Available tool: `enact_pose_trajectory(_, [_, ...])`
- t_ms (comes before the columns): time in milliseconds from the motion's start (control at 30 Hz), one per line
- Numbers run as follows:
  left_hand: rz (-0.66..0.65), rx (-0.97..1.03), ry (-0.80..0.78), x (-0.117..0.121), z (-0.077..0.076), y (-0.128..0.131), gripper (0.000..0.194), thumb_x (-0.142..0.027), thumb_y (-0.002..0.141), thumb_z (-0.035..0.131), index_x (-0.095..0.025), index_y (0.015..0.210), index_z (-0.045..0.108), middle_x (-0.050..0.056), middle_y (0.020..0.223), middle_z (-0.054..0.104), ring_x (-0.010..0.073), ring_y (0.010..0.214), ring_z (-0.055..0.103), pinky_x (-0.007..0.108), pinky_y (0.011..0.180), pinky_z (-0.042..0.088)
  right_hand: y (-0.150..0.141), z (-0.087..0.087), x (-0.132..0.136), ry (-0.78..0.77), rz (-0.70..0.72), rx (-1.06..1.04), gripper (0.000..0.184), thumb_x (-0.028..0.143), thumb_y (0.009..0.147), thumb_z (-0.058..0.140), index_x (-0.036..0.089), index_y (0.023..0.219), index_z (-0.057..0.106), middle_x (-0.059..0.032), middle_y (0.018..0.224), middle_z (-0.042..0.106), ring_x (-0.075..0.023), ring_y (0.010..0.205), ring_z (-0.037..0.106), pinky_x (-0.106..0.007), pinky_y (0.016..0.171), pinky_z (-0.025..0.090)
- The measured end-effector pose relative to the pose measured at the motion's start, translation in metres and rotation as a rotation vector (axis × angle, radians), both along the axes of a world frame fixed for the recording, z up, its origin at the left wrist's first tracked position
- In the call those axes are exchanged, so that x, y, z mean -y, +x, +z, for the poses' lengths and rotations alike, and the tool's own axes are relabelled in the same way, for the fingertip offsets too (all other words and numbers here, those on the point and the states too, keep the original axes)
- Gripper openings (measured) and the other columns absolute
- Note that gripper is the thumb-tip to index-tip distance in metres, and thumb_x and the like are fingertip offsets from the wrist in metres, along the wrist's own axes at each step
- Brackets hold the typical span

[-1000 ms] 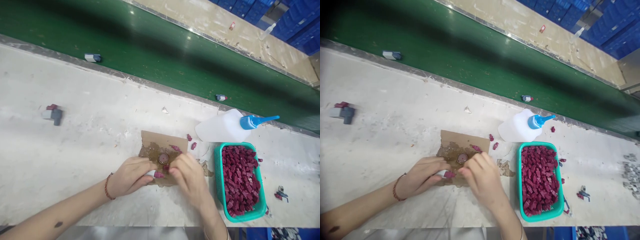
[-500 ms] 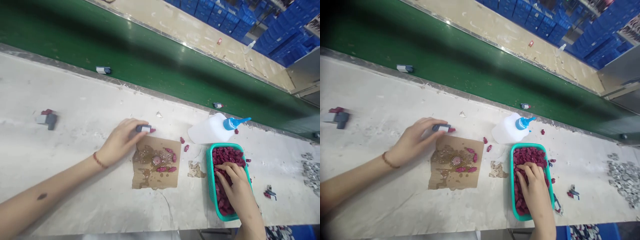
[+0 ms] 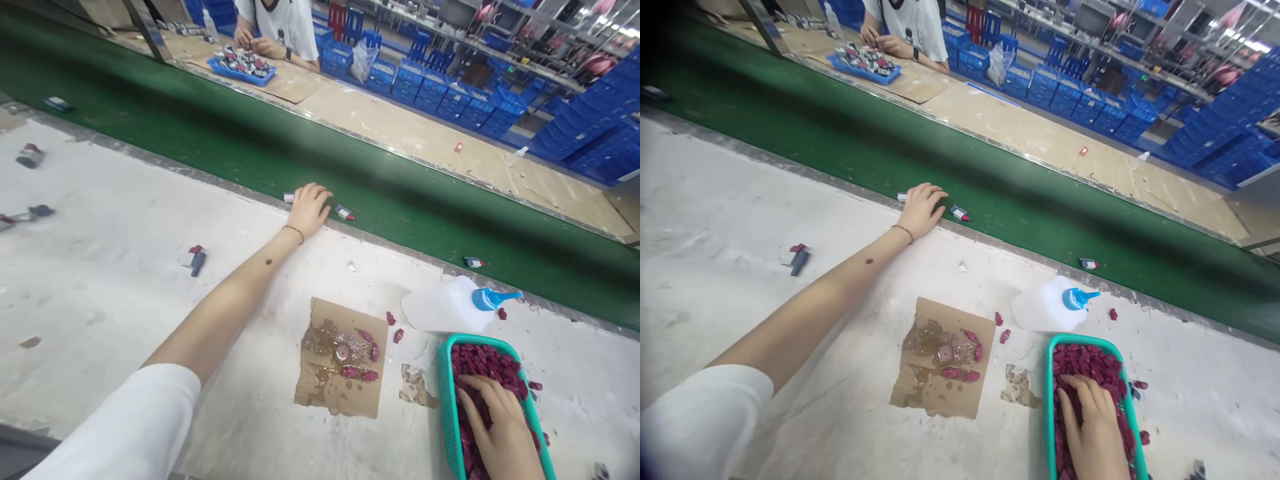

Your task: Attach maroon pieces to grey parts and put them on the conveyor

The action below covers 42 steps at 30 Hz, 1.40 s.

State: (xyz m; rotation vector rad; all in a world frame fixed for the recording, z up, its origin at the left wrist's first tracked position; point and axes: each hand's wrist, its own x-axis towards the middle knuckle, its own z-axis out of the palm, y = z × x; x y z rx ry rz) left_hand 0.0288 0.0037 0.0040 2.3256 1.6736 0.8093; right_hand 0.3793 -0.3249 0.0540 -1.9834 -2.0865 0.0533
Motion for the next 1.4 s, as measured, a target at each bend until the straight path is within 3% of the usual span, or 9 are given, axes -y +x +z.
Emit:
enact_pose_trajectory(167, [0.244, 0.05, -0.071, 0.003, -0.006, -0.034, 0.035, -0.025, 0.088, 0.05, -0.007, 0.117, 0.057, 0.019, 0.13, 0.051, 0.0401, 0.128, 0.038, 0.053, 0.108, 0.027, -0.015, 0.004, -0.003, -0.016, -0.109, 0.055, 0.03, 0.042, 0.097, 0.042, 0.021, 0.097, 0.063, -0.0099, 0.092, 0.069, -0.03, 0.085, 0.061, -0.048, 0.077, 0.049])
enact_pose_trajectory(400, [0.217, 0.165, -0.08, 0.015, 0.005, -0.041, 0.025, -0.028, 0.095, 0.05, -0.008, 0.109, 0.055, 0.011, 0.115, 0.056, 0.0291, 0.116, 0.046, 0.044, 0.107, 0.032, -0.03, 0.015, -0.002, -0.044, -0.213, 0.032, 0.033, 0.039, 0.099, 0.037, 0.021, 0.092, 0.064, -0.0104, 0.09, 0.069, -0.0289, 0.086, 0.062, -0.046, 0.077, 0.049])
enact_pose_trajectory(567, [0.23, 0.623, -0.158, 0.045, 0.018, -0.033, 0.014, -0.018, 0.088, 0.061, -0.016, 0.096, 0.049, 0.001, 0.088, 0.058, 0.0134, 0.078, 0.053, 0.028, 0.08, 0.046, -0.036, 0.025, 0.006, -0.04, -0.329, -0.244, 0.031, 0.046, 0.095, 0.047, 0.021, 0.102, 0.065, -0.009, 0.091, 0.07, -0.0246, 0.08, 0.066, -0.036, 0.068, 0.053])
enact_pose_trajectory(667, [0.182, 0.932, -0.38, 0.081, 0.025, -0.028, 0.018, -0.015, 0.085, 0.062, -0.019, 0.092, 0.045, -0.003, 0.077, 0.058, 0.0092, 0.06, 0.049, 0.021, 0.057, 0.041, -0.054, 0.031, 0.001, 0.031, -0.247, -0.506, 0.019, 0.037, 0.092, 0.058, 0.022, 0.096, 0.068, -0.0072, 0.09, 0.07, -0.0213, 0.081, 0.067, -0.031, 0.068, 0.054])
enact_pose_trajectory(800, [-0.057, 1.033, -0.839, 0.137, 0.033, -0.02, 0.028, -0.03, 0.082, 0.067, -0.018, 0.103, 0.053, -0.002, 0.076, 0.063, 0.0094, 0.053, 0.051, 0.022, 0.05, 0.04, -0.093, 0.031, -0.023, 0.082, -0.048, -0.678, 0.011, 0.027, 0.09, 0.063, 0.023, 0.09, 0.074, -0.0068, 0.089, 0.07, -0.0202, 0.081, 0.067, -0.028, 0.065, 0.055])
enact_pose_trajectory(1000, [-0.234, 1.276, -1.292, 0.187, 0.038, -0.02, 0.047, -0.036, 0.073, 0.079, -0.02, 0.113, 0.058, 0.001, 0.09, 0.065, 0.0145, 0.077, 0.066, 0.027, 0.071, 0.05, -0.146, 0.012, -0.054, -0.071, 0.238, -0.622, 0.015, 0.022, 0.094, 0.057, 0.022, 0.101, 0.07, -0.0059, 0.088, 0.073, -0.0193, 0.08, 0.07, -0.029, 0.072, 0.057])
enact_pose_trajectory(1067, [-0.216, 1.346, -1.354, 0.192, 0.037, -0.023, 0.049, -0.035, 0.07, 0.082, -0.02, 0.111, 0.058, 0.002, 0.098, 0.066, 0.0174, 0.085, 0.068, 0.029, 0.078, 0.051, -0.153, 0.004, -0.059, -0.063, 0.301, -0.569, 0.012, 0.02, 0.095, 0.056, 0.021, 0.1, 0.067, -0.0058, 0.087, 0.073, -0.0189, 0.08, 0.07, -0.028, 0.072, 0.057])
enact_pose_trajectory(1233, [-0.207, 1.191, -1.322, 0.192, 0.028, -0.027, 0.036, -0.034, 0.071, 0.08, -0.015, 0.094, 0.061, 0.004, 0.087, 0.07, 0.0136, 0.067, 0.064, 0.022, 0.053, 0.043, -0.156, -0.007, -0.065, -0.039, 0.442, -0.424, 0.014, 0.019, 0.098, 0.049, 0.021, 0.096, 0.062, -0.0051, 0.083, 0.071, -0.0177, 0.076, 0.068, -0.029, 0.071, 0.056])
enact_pose_trajectory(1400, [-0.261, 1.234, -1.238, 0.194, 0.022, -0.025, 0.033, -0.03, 0.071, 0.08, -0.016, 0.092, 0.058, 0.003, 0.089, 0.069, 0.0131, 0.072, 0.061, 0.021, 0.056, 0.046, -0.155, -0.007, -0.066, -0.007, 0.514, -0.247, 0.021, 0.014, 0.1, 0.042, 0.02, 0.095, 0.062, -0.0057, 0.082, 0.068, -0.017, 0.075, 0.066, -0.027, 0.066, 0.054])
